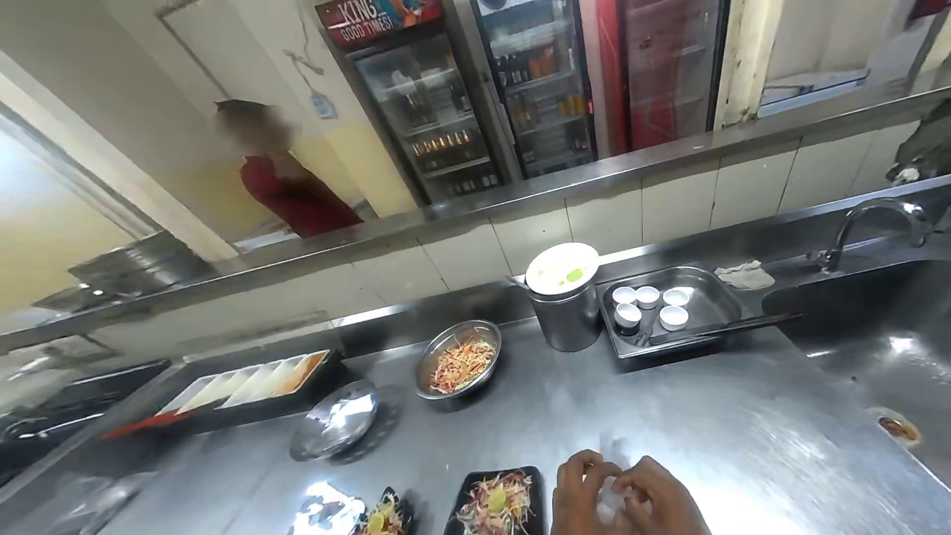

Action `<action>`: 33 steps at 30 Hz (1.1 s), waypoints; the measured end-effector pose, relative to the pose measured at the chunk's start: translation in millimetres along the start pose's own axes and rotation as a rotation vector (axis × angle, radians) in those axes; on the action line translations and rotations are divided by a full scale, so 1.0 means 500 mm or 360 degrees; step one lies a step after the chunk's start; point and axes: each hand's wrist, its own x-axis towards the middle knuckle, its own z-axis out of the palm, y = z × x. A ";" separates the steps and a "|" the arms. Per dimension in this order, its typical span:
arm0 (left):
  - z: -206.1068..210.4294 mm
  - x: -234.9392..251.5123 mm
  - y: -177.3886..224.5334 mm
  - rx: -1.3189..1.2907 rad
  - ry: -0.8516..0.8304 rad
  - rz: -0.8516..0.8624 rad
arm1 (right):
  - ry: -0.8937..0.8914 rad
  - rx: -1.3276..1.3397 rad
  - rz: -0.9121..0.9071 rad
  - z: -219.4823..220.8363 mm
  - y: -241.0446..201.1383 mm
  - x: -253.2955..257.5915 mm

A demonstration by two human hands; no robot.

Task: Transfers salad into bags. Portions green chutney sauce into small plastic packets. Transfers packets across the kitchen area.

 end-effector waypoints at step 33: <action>0.013 -0.050 -0.043 -0.1152 0.0088 -0.1182 | -0.0020 0.1662 0.1081 0.001 0.047 -0.018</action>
